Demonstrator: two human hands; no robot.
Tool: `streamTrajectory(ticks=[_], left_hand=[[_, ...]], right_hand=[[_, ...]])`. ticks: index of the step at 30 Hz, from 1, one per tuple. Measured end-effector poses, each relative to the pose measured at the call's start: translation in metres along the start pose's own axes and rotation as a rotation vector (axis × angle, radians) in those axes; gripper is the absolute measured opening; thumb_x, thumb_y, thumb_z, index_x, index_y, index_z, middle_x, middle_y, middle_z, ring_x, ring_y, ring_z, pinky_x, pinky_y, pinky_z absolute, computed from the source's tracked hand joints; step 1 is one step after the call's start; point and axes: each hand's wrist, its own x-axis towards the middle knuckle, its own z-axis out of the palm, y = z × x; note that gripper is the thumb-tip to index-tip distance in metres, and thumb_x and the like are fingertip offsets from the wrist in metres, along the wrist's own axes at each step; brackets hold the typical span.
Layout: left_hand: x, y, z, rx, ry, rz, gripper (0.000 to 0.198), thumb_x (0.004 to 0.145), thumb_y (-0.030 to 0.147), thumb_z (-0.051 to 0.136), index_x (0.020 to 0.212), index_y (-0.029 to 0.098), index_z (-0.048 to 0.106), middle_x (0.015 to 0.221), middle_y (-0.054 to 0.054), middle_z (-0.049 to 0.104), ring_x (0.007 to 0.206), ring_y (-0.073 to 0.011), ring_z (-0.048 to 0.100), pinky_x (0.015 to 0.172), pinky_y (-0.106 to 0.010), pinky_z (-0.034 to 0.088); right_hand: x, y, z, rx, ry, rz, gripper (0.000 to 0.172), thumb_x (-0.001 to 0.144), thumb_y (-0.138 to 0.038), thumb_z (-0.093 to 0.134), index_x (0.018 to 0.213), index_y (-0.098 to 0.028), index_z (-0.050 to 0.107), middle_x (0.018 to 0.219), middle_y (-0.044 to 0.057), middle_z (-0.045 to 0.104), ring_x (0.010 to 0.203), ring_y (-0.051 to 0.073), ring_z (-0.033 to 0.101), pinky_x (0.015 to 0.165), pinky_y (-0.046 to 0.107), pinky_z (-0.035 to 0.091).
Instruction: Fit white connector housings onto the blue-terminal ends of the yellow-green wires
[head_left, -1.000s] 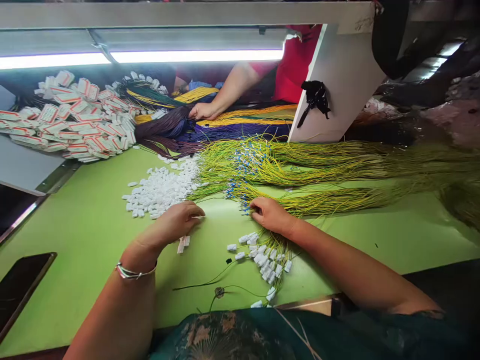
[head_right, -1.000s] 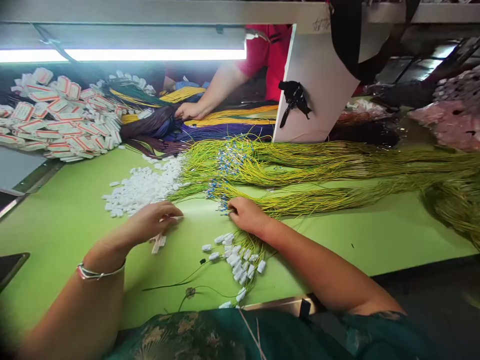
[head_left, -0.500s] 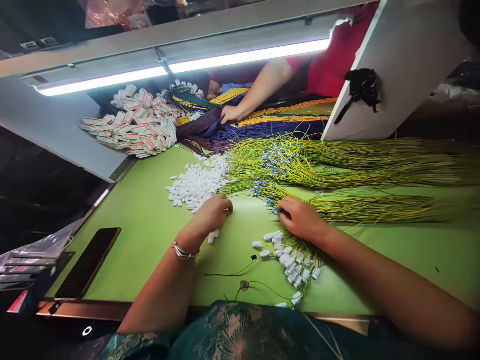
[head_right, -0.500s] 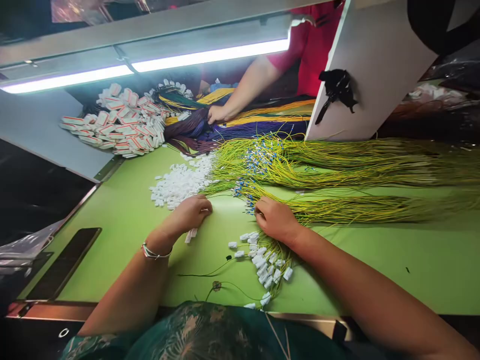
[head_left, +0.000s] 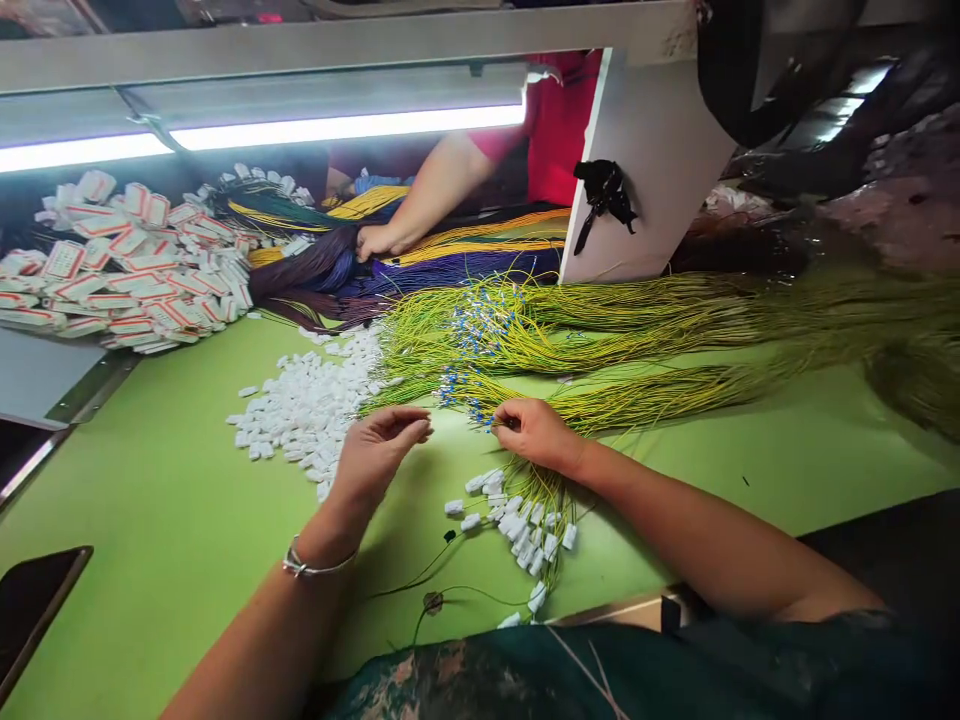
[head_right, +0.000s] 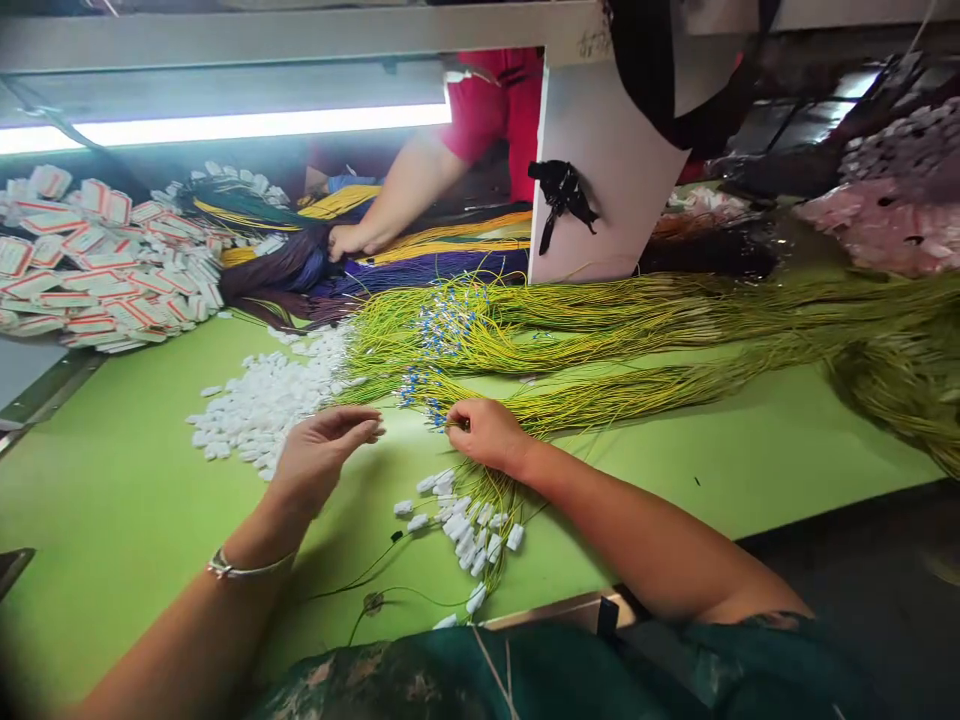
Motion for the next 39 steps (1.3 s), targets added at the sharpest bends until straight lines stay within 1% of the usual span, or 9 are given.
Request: streamTrajectory(ticks=[3,6,10,14,19,23,27,33,39], left_hand=[[-0.007,-0.002,0.024,-0.364,-0.089,-0.231,0.03,0.058,0.031,0.081,0.08,0.013,0.071,0.08,-0.007,0.071,0.075,-0.0158,0.065,0.079,-0.029,0.051],[-0.009,-0.009,0.037,-0.497,-0.158,-0.316,0.035,0.055,0.027,0.084,0.085,0.013,0.073,0.086,-0.009,0.073,0.081,-0.0163,0.066,0.087,-0.03,0.049],[-0.009,-0.017,0.04,-0.515,-0.171,-0.279,0.036,0.056,0.023,0.084,0.09,0.014,0.072,0.088,-0.008,0.073,0.083,-0.0164,0.066,0.088,-0.03,0.049],[-0.01,-0.014,0.042,-0.503,-0.174,-0.24,0.042,0.055,0.021,0.084,0.094,0.015,0.071,0.088,-0.007,0.072,0.082,-0.0165,0.065,0.085,-0.03,0.05],[-0.012,-0.009,0.045,-0.47,-0.194,-0.247,0.038,0.054,0.023,0.084,0.088,0.014,0.07,0.085,-0.007,0.072,0.079,-0.0174,0.066,0.084,-0.032,0.051],[-0.013,-0.007,0.05,-0.354,-0.175,-0.252,0.033,0.055,0.029,0.083,0.082,0.014,0.07,0.077,-0.007,0.072,0.07,-0.0173,0.066,0.076,-0.032,0.052],[-0.013,-0.009,0.054,-0.316,-0.148,-0.227,0.03,0.055,0.031,0.083,0.077,0.014,0.071,0.072,-0.006,0.072,0.066,-0.0157,0.065,0.072,-0.029,0.052],[-0.012,-0.009,0.052,-0.377,-0.136,-0.261,0.032,0.056,0.031,0.083,0.08,0.013,0.07,0.074,-0.006,0.072,0.069,-0.0155,0.065,0.075,-0.03,0.051],[-0.008,-0.01,0.056,-0.482,-0.158,-0.31,0.034,0.053,0.026,0.085,0.079,0.013,0.069,0.076,-0.006,0.072,0.071,-0.0151,0.065,0.077,-0.03,0.051]], right_hand=[[-0.001,0.002,0.001,0.041,0.031,-0.01,0.007,0.07,-0.015,0.058,0.07,-0.015,0.065,0.064,-0.002,0.06,0.057,0.008,0.046,0.056,0.02,0.034],[-0.002,0.004,0.002,0.052,0.049,-0.032,0.006,0.07,-0.016,0.059,0.071,-0.015,0.065,0.064,-0.002,0.06,0.056,0.007,0.046,0.057,0.02,0.035],[-0.003,0.004,0.002,0.02,0.042,-0.07,0.007,0.069,-0.015,0.058,0.072,-0.015,0.065,0.066,-0.002,0.061,0.058,0.008,0.047,0.058,0.02,0.035],[-0.004,0.002,0.001,-0.012,0.029,-0.088,0.006,0.069,-0.014,0.058,0.07,-0.015,0.064,0.066,-0.001,0.061,0.058,0.008,0.048,0.057,0.02,0.035],[-0.005,-0.001,0.0,-0.046,0.024,-0.093,0.008,0.069,-0.013,0.058,0.071,-0.016,0.064,0.067,-0.001,0.063,0.058,0.008,0.048,0.058,0.02,0.035],[-0.006,-0.004,-0.001,-0.063,0.023,-0.107,0.007,0.07,-0.015,0.058,0.072,-0.015,0.065,0.069,0.001,0.063,0.061,0.009,0.05,0.059,0.021,0.036],[-0.006,-0.006,-0.003,-0.043,-0.036,-0.103,0.009,0.072,-0.015,0.057,0.073,-0.015,0.066,0.066,0.0,0.062,0.06,0.009,0.049,0.058,0.021,0.035],[-0.004,-0.006,-0.004,0.062,-0.016,-0.036,0.009,0.071,-0.013,0.056,0.072,-0.014,0.065,0.064,-0.001,0.061,0.058,0.008,0.047,0.058,0.02,0.036],[-0.002,-0.003,-0.007,0.157,-0.057,0.033,0.007,0.069,-0.012,0.055,0.069,-0.013,0.062,0.057,-0.004,0.053,0.053,0.007,0.042,0.051,0.018,0.033]])
